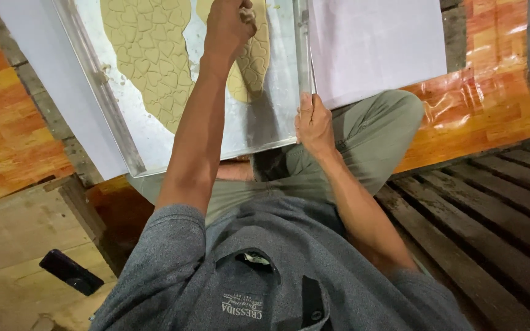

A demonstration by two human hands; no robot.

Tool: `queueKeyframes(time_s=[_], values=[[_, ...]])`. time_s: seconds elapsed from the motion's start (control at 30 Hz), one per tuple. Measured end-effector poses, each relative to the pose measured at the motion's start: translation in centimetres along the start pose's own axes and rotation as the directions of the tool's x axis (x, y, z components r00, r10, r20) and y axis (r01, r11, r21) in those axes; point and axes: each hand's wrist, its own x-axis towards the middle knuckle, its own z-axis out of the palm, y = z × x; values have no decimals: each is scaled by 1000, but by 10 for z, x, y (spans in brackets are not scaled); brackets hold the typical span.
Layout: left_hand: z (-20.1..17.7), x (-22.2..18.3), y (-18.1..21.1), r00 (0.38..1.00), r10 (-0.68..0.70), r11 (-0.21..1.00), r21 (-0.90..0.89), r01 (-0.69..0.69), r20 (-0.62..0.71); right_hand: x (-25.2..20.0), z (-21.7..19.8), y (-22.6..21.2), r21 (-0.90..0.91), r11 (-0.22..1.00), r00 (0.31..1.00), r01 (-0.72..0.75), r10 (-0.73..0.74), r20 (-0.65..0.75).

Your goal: Cutting heart shapes out of dough using a metal cutter and a ruler on a baking tray.

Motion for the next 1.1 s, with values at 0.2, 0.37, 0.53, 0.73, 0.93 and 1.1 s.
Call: queueKeyframes(time_s=[0.2, 0.37, 0.53, 0.73, 0.93, 1.1], values=[[4, 20, -32, 993, 118, 977, 180, -117, 5, 6, 0, 16, 30, 999, 1000, 24, -24, -20], [4, 37, -45, 981, 89, 932, 334, -143, 171, 2, -2, -3, 23, 999, 999, -49, 49, -11], [-3, 26, -25, 979, 47, 968, 231, -94, 199, 4, -3, 2, 18, 998, 998, -66, 66, 14], [16, 28, -49, 983, 153, 955, 239, -174, 105, 2, -3, -4, -8, 997, 997, -70, 70, 10], [10, 23, -27, 987, 34, 978, 196, -65, 157, 4, -1, 3, -24, 1000, 1000, -10, 10, 5], [4, 22, -21, 978, -41, 999, 25, 37, 203, 4, -1, 0, -35, 999, 999, -39, 39, 8]])
